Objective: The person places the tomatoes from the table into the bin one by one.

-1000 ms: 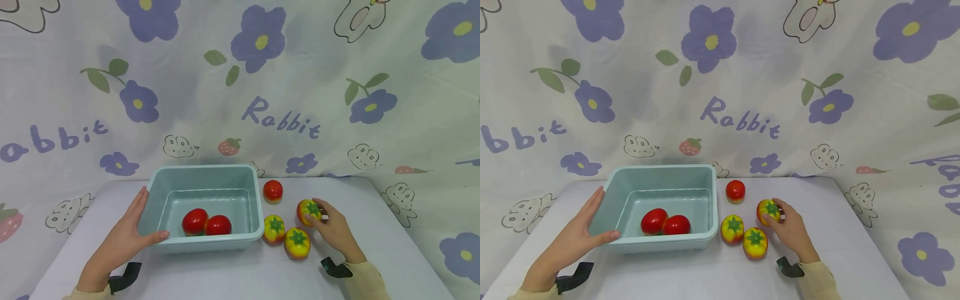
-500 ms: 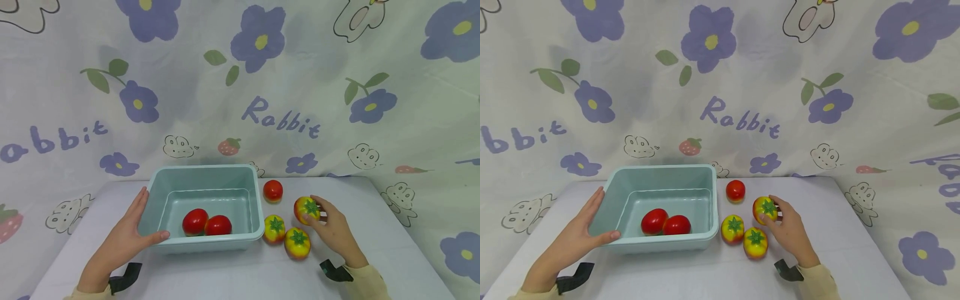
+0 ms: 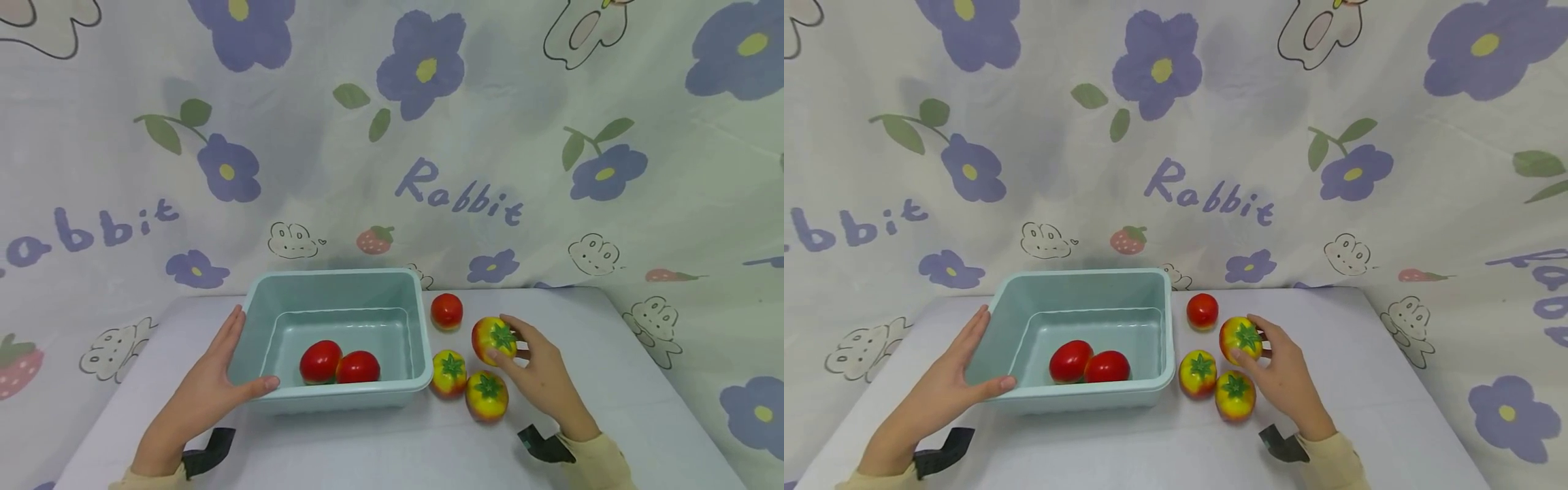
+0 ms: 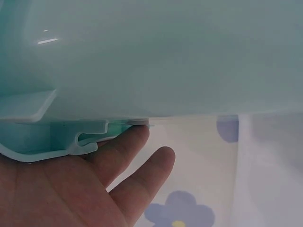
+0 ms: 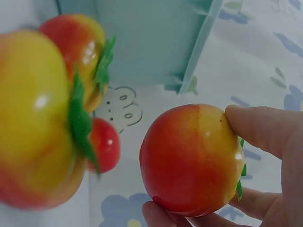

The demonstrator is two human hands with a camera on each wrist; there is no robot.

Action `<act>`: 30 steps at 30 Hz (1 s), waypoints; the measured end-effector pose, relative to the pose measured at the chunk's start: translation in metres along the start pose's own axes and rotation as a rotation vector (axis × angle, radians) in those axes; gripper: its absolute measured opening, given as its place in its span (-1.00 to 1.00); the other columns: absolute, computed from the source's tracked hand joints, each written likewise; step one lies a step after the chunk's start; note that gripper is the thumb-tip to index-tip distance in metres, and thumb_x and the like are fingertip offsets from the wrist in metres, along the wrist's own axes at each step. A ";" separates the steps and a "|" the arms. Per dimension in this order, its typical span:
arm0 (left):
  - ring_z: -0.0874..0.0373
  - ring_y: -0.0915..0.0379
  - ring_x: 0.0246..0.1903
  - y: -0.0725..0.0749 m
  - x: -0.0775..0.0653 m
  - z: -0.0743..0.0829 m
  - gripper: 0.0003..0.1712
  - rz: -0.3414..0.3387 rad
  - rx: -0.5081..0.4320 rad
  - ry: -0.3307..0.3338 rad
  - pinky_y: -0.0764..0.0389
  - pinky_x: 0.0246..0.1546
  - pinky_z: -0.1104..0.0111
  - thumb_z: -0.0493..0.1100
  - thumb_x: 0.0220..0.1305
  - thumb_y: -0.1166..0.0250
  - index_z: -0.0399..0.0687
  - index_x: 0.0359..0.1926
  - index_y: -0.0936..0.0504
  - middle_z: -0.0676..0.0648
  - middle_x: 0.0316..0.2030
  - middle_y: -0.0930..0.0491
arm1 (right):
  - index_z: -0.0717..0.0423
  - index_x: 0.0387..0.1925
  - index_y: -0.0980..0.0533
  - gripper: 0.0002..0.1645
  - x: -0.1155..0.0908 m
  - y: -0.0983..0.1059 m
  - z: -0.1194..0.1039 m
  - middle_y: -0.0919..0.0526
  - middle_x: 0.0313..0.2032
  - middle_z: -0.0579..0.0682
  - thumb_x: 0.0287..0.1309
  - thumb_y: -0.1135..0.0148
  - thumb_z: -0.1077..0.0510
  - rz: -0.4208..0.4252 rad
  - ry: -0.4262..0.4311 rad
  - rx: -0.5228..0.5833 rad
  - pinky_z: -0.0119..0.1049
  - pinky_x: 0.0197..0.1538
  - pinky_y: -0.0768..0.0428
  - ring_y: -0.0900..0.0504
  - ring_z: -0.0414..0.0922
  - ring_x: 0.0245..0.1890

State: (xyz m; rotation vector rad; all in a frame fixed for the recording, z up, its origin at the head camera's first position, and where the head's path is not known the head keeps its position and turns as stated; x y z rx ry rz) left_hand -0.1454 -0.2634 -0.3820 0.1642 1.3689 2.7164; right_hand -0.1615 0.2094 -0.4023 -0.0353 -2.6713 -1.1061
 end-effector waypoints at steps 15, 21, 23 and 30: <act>-0.46 0.15 0.46 0.001 -0.001 0.001 0.41 0.004 -0.007 0.001 -0.23 0.05 -0.52 0.27 0.09 -0.46 -0.10 0.61 0.31 -0.26 0.59 0.31 | 0.14 0.37 -0.37 -0.26 0.010 -0.003 -0.034 -0.55 0.19 0.08 0.25 -0.40 -0.01 0.043 0.118 0.068 -0.03 0.01 -0.70 -0.55 0.01 0.07; -0.46 0.16 0.46 0.001 -0.001 0.002 0.41 0.004 -0.004 0.004 -0.23 0.06 -0.52 0.27 0.09 -0.45 -0.11 0.60 0.31 -0.26 0.59 0.31 | 0.12 0.36 -0.38 -0.26 0.014 -0.005 -0.047 -0.57 0.19 0.04 0.23 -0.42 0.01 0.051 0.161 0.093 -0.04 0.01 -0.71 -0.55 -0.02 0.09; -0.46 0.16 0.47 0.001 0.000 0.002 0.41 0.001 -0.007 0.002 -0.22 0.06 -0.52 0.27 0.10 -0.45 -0.11 0.60 0.32 -0.26 0.59 0.31 | 0.12 0.36 -0.39 -0.26 0.015 -0.006 -0.051 -0.57 0.19 0.02 0.22 -0.42 0.02 0.056 0.174 0.106 -0.04 0.01 -0.70 -0.55 -0.02 0.10; -0.44 0.17 0.48 0.001 0.001 0.001 0.40 0.000 -0.010 -0.003 -0.22 0.07 -0.52 0.26 0.10 -0.46 -0.12 0.60 0.31 -0.24 0.59 0.32 | 0.05 0.36 -0.40 -0.26 0.017 -0.011 -0.064 -0.58 0.18 -0.04 0.19 -0.45 0.03 0.063 0.212 0.158 -0.08 0.04 -0.70 -0.56 -0.08 0.12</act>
Point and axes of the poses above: each hand's wrist, its own x-axis towards the middle knuckle, its own y-axis out of the back of the hand, z = x × y, the point moved 4 cm from there along x, towards the middle knuckle
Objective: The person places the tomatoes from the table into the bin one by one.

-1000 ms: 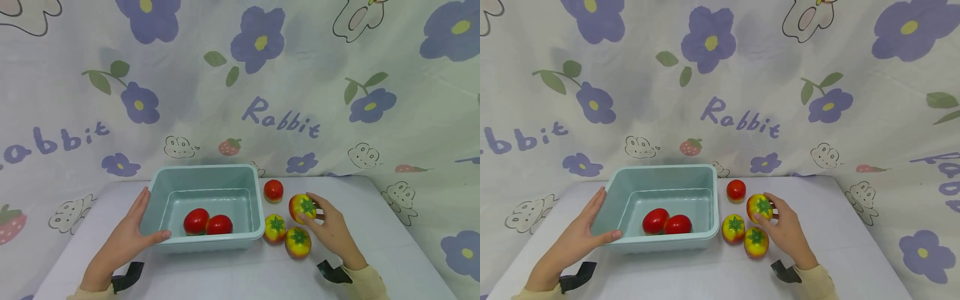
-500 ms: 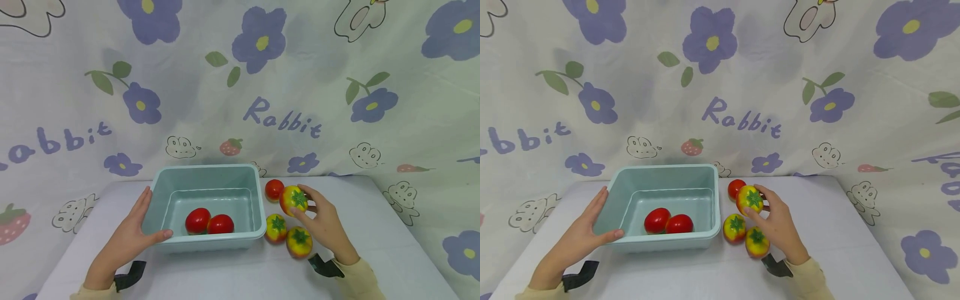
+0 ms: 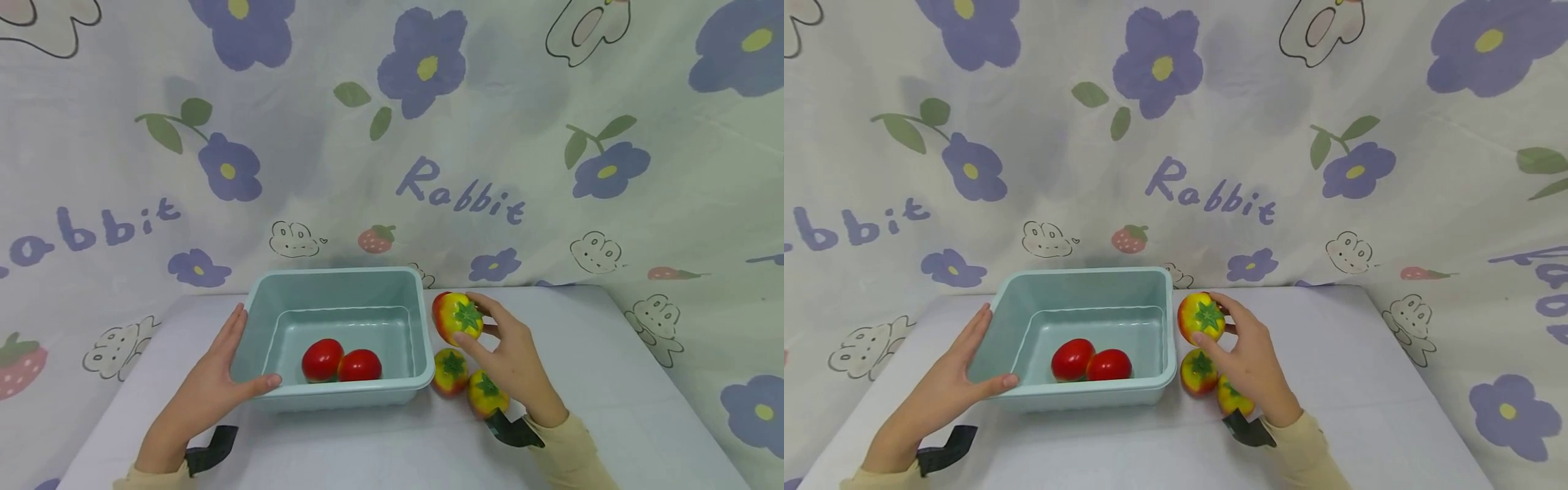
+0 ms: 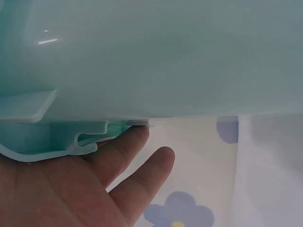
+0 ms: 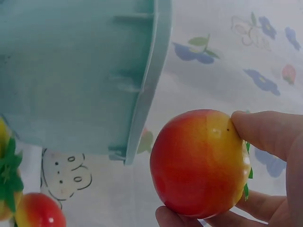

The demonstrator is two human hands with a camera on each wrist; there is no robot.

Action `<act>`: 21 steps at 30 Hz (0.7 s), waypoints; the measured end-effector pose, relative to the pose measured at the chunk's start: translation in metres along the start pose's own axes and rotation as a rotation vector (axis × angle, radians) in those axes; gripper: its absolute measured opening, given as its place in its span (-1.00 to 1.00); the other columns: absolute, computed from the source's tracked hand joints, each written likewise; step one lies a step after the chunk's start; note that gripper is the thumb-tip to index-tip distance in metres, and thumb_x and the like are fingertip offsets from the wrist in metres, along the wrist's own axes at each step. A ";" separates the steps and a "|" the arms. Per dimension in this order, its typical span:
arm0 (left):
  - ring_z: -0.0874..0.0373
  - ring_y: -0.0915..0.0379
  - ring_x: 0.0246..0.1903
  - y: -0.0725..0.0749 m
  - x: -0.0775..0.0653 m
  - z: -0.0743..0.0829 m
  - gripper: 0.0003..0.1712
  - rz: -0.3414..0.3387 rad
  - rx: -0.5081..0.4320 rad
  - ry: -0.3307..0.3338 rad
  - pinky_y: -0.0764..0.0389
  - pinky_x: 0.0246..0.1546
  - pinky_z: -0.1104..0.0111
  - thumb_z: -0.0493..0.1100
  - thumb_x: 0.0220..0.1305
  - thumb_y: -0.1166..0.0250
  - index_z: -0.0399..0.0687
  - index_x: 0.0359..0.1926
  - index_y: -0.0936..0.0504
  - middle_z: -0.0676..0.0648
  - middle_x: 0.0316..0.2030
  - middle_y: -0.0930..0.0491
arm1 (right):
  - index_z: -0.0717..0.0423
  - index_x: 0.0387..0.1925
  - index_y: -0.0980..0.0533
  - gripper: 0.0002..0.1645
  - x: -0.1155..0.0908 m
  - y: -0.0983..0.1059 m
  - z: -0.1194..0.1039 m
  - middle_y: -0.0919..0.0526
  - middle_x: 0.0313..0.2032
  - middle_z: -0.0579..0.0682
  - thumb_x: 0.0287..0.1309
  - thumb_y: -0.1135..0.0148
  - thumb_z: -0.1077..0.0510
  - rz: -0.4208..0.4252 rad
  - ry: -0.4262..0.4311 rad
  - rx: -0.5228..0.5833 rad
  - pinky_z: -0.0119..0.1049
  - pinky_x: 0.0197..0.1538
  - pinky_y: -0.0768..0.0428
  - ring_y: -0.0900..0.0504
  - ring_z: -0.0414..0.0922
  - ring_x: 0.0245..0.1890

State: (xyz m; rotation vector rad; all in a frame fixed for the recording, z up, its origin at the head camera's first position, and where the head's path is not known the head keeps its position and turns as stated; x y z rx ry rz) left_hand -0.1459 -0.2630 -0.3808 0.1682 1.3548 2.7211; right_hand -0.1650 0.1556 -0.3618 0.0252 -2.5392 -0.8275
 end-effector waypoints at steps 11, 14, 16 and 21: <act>-0.42 0.19 0.48 -0.001 0.000 -0.001 0.40 -0.003 -0.001 0.002 -0.20 0.09 -0.52 0.25 0.10 -0.46 -0.12 0.60 0.31 -0.23 0.59 0.33 | -0.03 0.35 -0.43 -0.29 0.004 -0.017 -0.019 -0.57 0.21 -0.13 0.20 -0.44 0.05 -0.006 0.047 0.098 -0.17 0.04 -0.69 -0.55 -0.16 0.11; -0.43 0.18 0.48 0.000 -0.001 -0.002 0.40 0.001 0.002 0.000 -0.19 0.09 -0.53 0.25 0.10 -0.46 -0.11 0.61 0.31 -0.23 0.59 0.33 | -0.03 0.34 -0.44 -0.30 0.003 -0.022 -0.021 -0.58 0.18 -0.14 0.19 -0.45 0.05 -0.011 0.054 0.127 -0.17 0.04 -0.69 -0.55 -0.17 0.07; -0.43 0.17 0.48 -0.001 -0.001 -0.001 0.40 0.003 0.005 0.000 -0.19 0.09 -0.53 0.25 0.10 -0.46 -0.10 0.61 0.31 -0.23 0.59 0.32 | -0.03 0.34 -0.44 -0.30 0.003 -0.025 -0.022 -0.59 0.14 -0.14 0.19 -0.45 0.05 -0.016 0.055 0.138 -0.19 0.04 -0.69 -0.54 -0.18 0.04; -0.43 0.18 0.48 -0.001 0.000 -0.002 0.40 0.000 0.014 0.004 -0.19 0.08 -0.54 0.25 0.10 -0.46 -0.10 0.60 0.32 -0.23 0.59 0.33 | -0.06 0.33 -0.44 -0.31 0.001 -0.031 -0.022 -0.59 0.11 -0.14 0.19 -0.45 0.04 -0.026 0.051 0.165 -0.18 0.06 -0.68 -0.55 -0.16 0.00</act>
Point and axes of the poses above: each hand's wrist, its own x-axis towards the middle knuckle, its own y-axis out of the back of the hand, z = x × y, the point moved 4 cm from there along x, towards the middle knuckle
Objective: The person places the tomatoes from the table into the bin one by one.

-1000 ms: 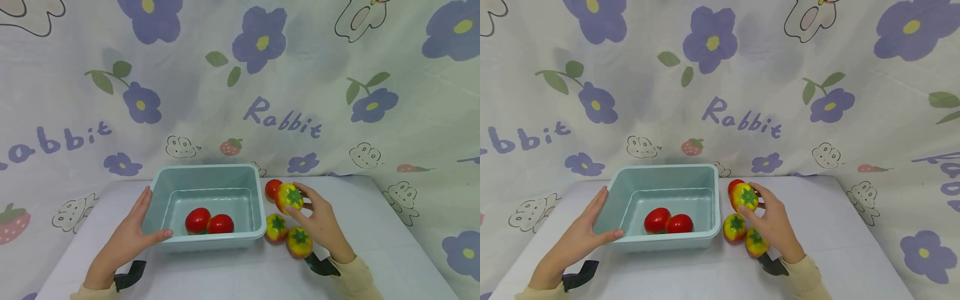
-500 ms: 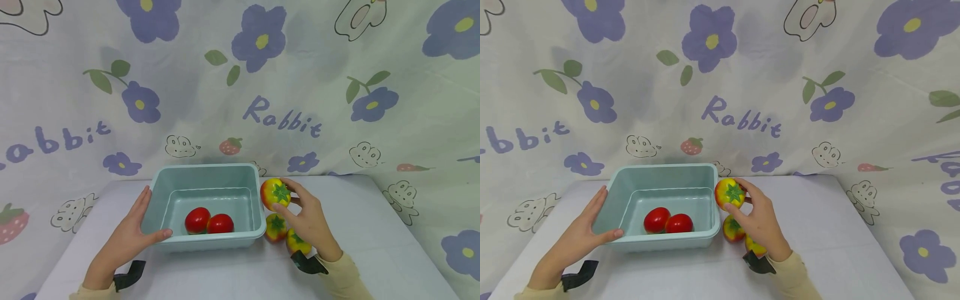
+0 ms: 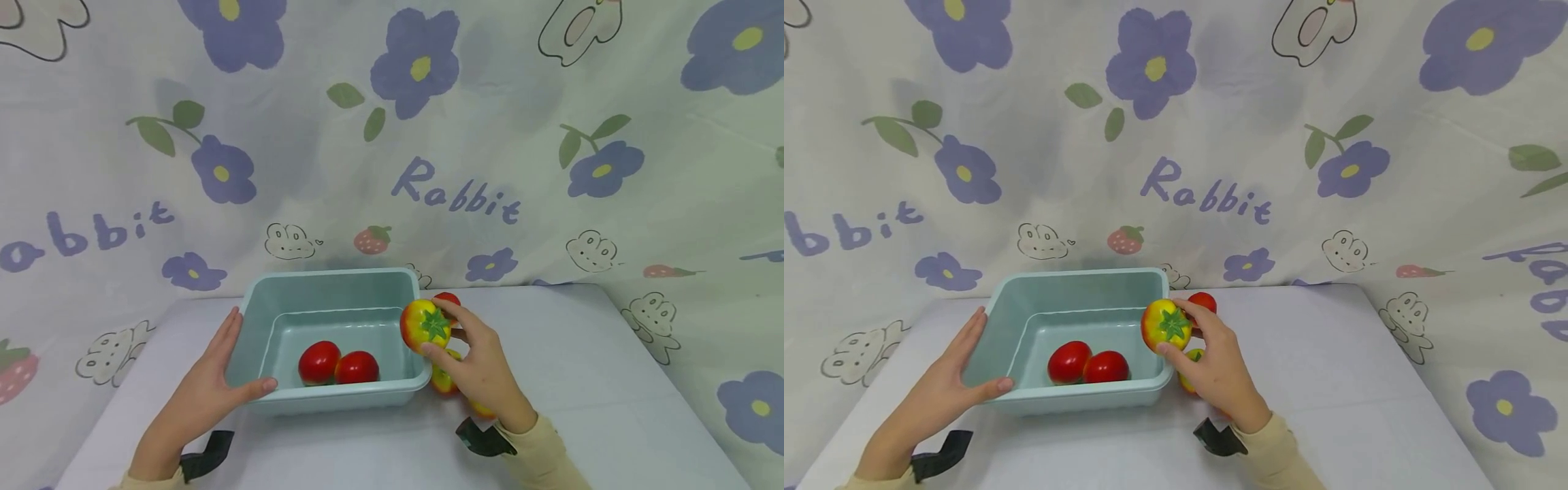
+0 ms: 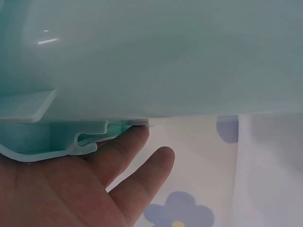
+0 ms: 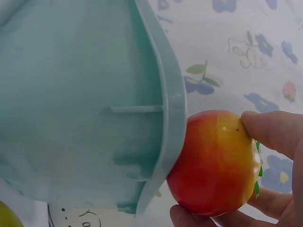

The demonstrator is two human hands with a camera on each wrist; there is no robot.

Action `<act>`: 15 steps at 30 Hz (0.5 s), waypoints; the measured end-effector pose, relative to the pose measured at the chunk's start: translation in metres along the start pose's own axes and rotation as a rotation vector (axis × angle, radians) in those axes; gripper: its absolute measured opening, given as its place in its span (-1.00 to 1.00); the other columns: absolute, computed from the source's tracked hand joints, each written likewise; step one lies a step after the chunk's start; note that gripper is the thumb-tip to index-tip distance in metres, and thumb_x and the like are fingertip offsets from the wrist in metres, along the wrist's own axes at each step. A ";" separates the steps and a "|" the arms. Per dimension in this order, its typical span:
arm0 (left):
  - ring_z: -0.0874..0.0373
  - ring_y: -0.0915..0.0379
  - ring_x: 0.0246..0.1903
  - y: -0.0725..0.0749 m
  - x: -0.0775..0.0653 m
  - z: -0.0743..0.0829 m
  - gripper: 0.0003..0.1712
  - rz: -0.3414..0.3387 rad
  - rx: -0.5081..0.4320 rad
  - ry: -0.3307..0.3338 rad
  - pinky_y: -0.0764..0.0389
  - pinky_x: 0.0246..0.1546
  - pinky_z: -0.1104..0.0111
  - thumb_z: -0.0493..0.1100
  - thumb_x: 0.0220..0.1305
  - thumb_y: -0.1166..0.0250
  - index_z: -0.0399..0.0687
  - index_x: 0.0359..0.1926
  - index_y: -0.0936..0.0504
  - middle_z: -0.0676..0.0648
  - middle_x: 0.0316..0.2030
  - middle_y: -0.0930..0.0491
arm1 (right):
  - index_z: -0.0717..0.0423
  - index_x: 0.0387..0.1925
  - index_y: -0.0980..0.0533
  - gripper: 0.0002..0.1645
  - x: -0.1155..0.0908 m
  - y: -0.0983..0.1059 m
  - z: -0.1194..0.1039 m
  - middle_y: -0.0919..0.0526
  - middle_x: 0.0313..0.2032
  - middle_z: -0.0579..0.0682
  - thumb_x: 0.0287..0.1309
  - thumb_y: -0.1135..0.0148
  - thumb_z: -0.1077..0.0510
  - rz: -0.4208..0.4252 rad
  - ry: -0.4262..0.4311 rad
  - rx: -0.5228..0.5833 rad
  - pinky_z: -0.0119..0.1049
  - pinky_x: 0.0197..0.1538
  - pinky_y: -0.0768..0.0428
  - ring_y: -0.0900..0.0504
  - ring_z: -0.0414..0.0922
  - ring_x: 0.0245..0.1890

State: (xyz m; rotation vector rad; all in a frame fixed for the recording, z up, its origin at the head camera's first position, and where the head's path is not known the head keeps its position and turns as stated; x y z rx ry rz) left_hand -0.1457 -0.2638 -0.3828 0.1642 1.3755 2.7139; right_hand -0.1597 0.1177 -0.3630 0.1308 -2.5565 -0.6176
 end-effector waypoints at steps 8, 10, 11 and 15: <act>-0.44 0.18 0.48 0.001 0.000 -0.001 0.41 -0.004 0.003 0.003 -0.19 0.07 -0.55 0.25 0.10 -0.46 -0.10 0.60 0.33 -0.23 0.59 0.34 | -0.11 0.35 -0.41 -0.28 -0.001 -0.009 -0.004 -0.55 0.18 -0.20 0.18 -0.47 0.06 -0.012 0.007 0.057 -0.17 0.09 -0.67 -0.59 -0.14 0.06; -0.45 0.18 0.47 0.000 0.000 -0.001 0.40 -0.006 0.003 0.005 -0.19 0.06 -0.55 0.25 0.11 -0.45 -0.09 0.60 0.33 -0.23 0.59 0.34 | -0.12 0.35 -0.41 -0.27 -0.001 -0.012 -0.004 -0.54 0.19 -0.20 0.17 -0.47 0.07 -0.019 0.016 0.068 -0.18 0.09 -0.67 -0.59 -0.13 0.07; -0.45 0.19 0.47 0.000 0.000 0.000 0.40 -0.007 0.003 0.005 -0.19 0.06 -0.55 0.26 0.11 -0.45 -0.09 0.60 0.33 -0.23 0.59 0.35 | -0.11 0.36 -0.41 -0.27 -0.001 -0.013 -0.004 -0.54 0.20 -0.19 0.18 -0.46 0.07 -0.024 0.025 0.068 -0.19 0.09 -0.67 -0.60 -0.13 0.07; -0.42 0.22 0.49 0.000 0.000 0.000 0.41 -0.005 -0.013 -0.006 -0.16 0.08 -0.56 0.23 0.10 -0.47 -0.10 0.60 0.33 -0.20 0.60 0.36 | -0.08 0.35 -0.42 -0.28 -0.002 -0.016 -0.004 -0.54 0.22 -0.15 0.18 -0.46 0.09 -0.033 0.055 0.068 -0.20 0.10 -0.67 -0.60 -0.15 0.07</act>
Point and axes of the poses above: each hand's wrist, its own x-axis towards the middle knuckle, its own y-axis out of the back of the hand, z = x × y, the point moved 4 cm from there along x, towards the middle knuckle
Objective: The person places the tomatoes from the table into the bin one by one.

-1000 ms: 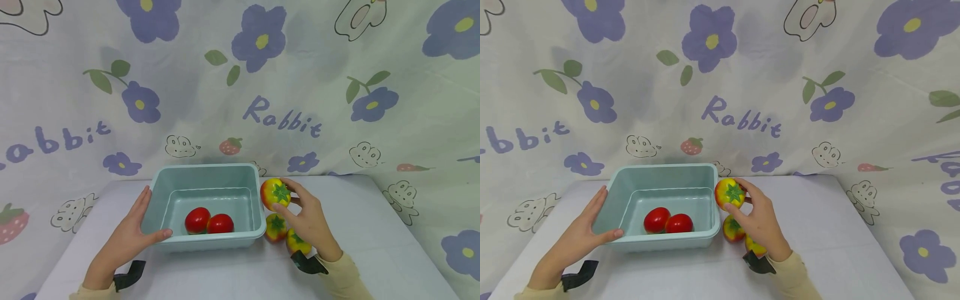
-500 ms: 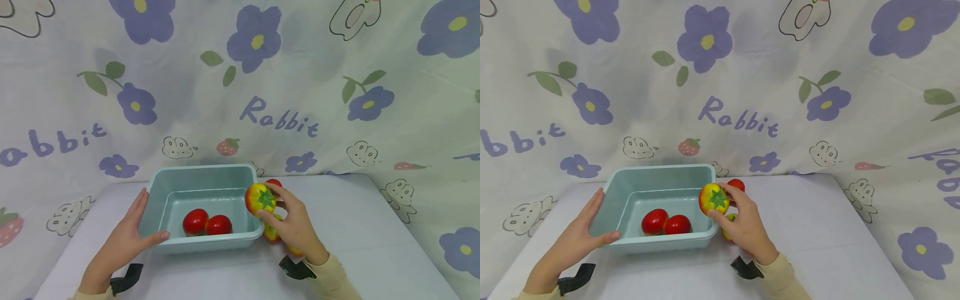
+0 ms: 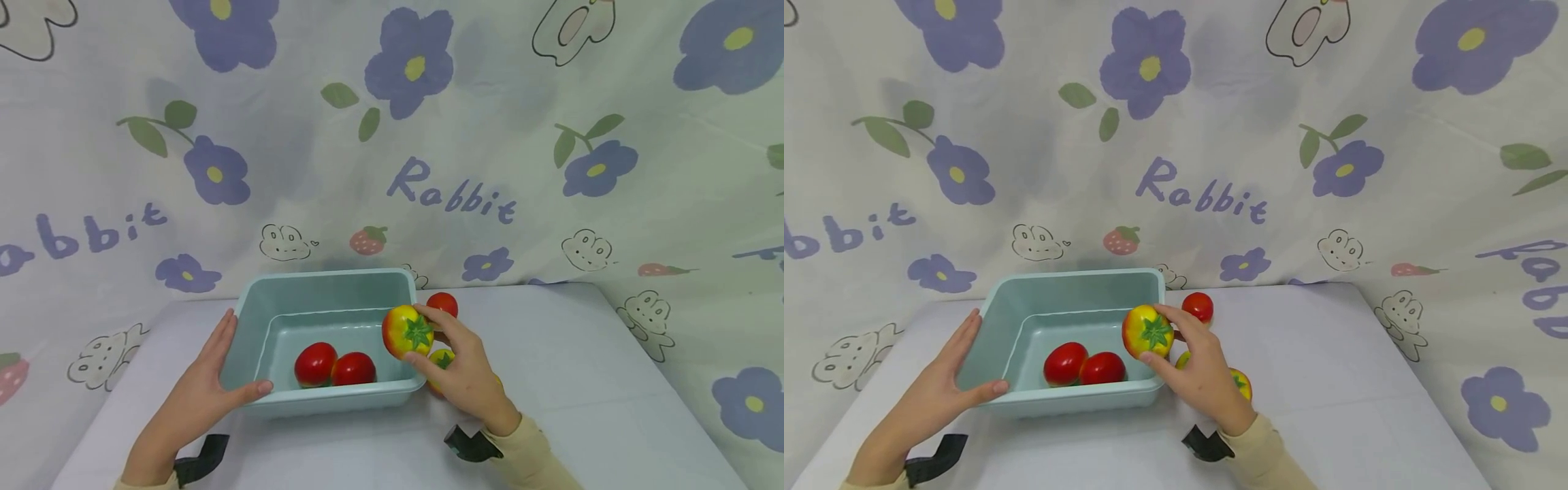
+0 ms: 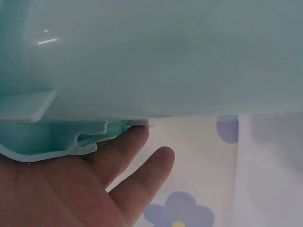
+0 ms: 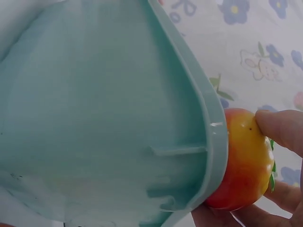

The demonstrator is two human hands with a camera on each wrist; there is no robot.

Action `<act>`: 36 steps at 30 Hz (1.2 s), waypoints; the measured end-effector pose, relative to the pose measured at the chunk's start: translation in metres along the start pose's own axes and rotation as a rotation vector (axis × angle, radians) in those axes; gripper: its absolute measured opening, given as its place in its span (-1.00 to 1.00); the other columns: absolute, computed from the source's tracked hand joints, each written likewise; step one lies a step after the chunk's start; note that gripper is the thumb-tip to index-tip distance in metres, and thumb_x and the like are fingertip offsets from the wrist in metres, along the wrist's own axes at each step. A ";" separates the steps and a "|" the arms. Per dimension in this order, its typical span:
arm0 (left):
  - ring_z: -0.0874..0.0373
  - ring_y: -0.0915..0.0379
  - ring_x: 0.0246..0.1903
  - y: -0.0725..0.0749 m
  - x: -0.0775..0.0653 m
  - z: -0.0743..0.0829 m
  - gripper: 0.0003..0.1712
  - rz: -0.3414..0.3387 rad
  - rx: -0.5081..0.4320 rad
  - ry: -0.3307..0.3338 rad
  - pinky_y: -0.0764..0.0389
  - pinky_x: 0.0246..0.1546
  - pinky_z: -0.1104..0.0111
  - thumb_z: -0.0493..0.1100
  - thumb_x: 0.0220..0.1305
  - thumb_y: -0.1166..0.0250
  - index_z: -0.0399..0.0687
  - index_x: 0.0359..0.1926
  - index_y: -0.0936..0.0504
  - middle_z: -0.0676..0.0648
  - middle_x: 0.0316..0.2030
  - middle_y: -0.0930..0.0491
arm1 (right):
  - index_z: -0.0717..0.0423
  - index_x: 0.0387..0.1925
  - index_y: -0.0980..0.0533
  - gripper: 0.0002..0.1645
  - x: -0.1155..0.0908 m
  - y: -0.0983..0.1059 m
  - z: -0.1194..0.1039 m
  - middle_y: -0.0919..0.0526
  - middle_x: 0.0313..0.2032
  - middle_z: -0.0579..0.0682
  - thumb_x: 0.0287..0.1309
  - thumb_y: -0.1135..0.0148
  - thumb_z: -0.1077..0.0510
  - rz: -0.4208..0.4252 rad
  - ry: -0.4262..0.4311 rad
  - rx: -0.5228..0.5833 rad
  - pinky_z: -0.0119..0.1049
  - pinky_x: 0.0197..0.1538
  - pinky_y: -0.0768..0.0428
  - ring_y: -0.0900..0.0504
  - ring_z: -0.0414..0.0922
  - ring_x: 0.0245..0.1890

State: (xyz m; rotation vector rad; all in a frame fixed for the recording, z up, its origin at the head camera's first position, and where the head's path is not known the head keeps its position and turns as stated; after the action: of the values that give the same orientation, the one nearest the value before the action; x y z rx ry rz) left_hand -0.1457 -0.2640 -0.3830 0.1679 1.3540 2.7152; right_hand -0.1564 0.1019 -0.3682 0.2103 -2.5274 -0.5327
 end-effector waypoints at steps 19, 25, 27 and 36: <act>-0.34 0.29 0.53 0.002 -0.001 0.000 0.39 0.013 -0.025 -0.032 -0.11 0.13 -0.55 0.21 0.13 -0.47 -0.05 0.61 0.33 -0.10 0.61 0.37 | -0.14 0.43 -0.34 -0.17 -0.006 -0.022 0.001 -0.47 0.32 -0.16 0.17 -0.46 -0.05 -0.084 0.027 -0.136 -0.14 0.17 -0.63 -0.47 -0.16 0.24; -0.35 0.29 0.52 0.001 -0.001 0.001 0.39 0.009 -0.018 -0.028 -0.12 0.13 -0.55 0.21 0.12 -0.47 -0.07 0.61 0.33 -0.13 0.60 0.37 | -0.13 0.42 -0.35 -0.19 -0.006 -0.023 0.000 -0.48 0.29 -0.17 0.17 -0.46 -0.04 -0.090 0.033 -0.184 -0.11 0.14 -0.64 -0.47 -0.17 0.21; -0.35 0.29 0.52 0.001 -0.001 0.001 0.39 0.007 -0.014 -0.027 -0.12 0.13 -0.55 0.20 0.12 -0.48 -0.08 0.61 0.33 -0.14 0.60 0.37 | -0.14 0.42 -0.35 -0.18 -0.006 -0.024 0.001 -0.47 0.31 -0.17 0.16 -0.46 -0.04 -0.095 0.038 -0.188 -0.07 0.16 -0.62 -0.46 -0.16 0.24; -0.37 0.28 0.52 0.001 -0.001 0.001 0.40 0.002 -0.022 -0.023 -0.13 0.11 -0.55 0.20 0.12 -0.48 -0.09 0.60 0.33 -0.17 0.60 0.37 | -0.10 0.39 -0.38 -0.21 -0.004 -0.018 0.003 -0.44 0.35 -0.10 0.16 -0.47 0.01 -0.127 0.119 -0.174 0.00 0.19 -0.60 -0.40 -0.08 0.33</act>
State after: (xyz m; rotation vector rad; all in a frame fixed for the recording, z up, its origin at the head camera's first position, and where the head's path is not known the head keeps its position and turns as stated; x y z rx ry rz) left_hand -0.1446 -0.2636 -0.3817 0.1982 1.3177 2.7199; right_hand -0.1538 0.0874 -0.3801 0.3295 -2.3490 -0.7630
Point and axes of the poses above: each hand's wrist, its own x-axis towards the middle knuckle, its own y-axis out of the back of the hand, z = x × y, the point moved 4 cm from there along x, towards the middle knuckle
